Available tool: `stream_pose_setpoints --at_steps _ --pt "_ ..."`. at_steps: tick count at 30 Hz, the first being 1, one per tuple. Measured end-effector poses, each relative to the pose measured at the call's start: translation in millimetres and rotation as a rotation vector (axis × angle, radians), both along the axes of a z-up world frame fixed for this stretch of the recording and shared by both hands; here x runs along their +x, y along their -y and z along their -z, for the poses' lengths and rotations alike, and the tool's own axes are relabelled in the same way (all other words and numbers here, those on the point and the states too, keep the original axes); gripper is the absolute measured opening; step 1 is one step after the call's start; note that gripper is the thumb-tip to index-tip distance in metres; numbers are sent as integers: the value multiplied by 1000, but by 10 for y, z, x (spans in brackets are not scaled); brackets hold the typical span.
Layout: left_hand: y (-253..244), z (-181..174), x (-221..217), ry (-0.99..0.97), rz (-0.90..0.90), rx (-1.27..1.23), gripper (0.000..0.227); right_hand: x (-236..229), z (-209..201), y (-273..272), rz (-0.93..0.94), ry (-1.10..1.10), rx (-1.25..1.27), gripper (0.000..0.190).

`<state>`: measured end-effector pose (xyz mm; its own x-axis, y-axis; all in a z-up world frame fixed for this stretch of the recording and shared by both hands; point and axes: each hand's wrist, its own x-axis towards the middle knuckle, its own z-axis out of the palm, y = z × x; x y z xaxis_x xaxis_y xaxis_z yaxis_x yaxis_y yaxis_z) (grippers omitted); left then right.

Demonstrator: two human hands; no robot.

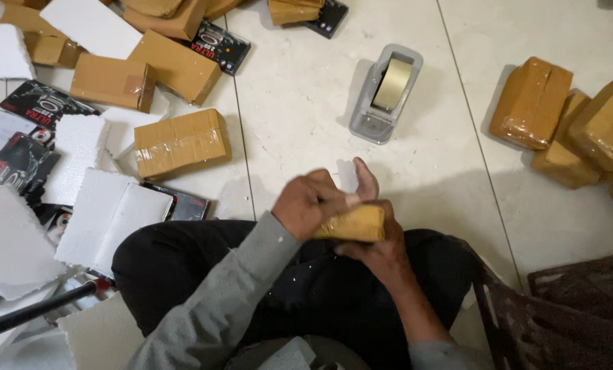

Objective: The person sits on the floor and packs small electronic items into cardboard boxes. They place foam padding inside, insert the product, close the flaps, and seal the boxes using a tape dispenser. The person repeats this process for multiple units.

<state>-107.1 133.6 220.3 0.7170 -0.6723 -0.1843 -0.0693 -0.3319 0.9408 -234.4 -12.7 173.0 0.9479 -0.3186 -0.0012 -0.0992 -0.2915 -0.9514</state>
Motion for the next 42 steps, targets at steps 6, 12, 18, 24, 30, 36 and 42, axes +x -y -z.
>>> stream_pose_setpoints --at_steps 6,12,18,24,30,36,42 --pt "-38 83 -271 -192 -21 -66 30 -355 -288 -213 176 -122 280 42" --pt "-75 55 -182 -218 65 -23 33 -285 -414 -333 148 38 422 45" --pt "-43 21 -266 -32 -29 -58 57 -332 -278 -261 127 88 390 52" --pt "-73 -57 -421 342 -115 -54 51 -362 -194 -193 119 57 294 53" --pt "-62 -179 -430 951 -93 85 30 -266 -172 -163 90 52 347 51" --pt "-88 -252 -310 1123 61 83 18 -235 -147 -138 104 30 258 52" --pt "-97 -299 -234 1031 240 41 12 -218 -148 -107 88 37 182 56"
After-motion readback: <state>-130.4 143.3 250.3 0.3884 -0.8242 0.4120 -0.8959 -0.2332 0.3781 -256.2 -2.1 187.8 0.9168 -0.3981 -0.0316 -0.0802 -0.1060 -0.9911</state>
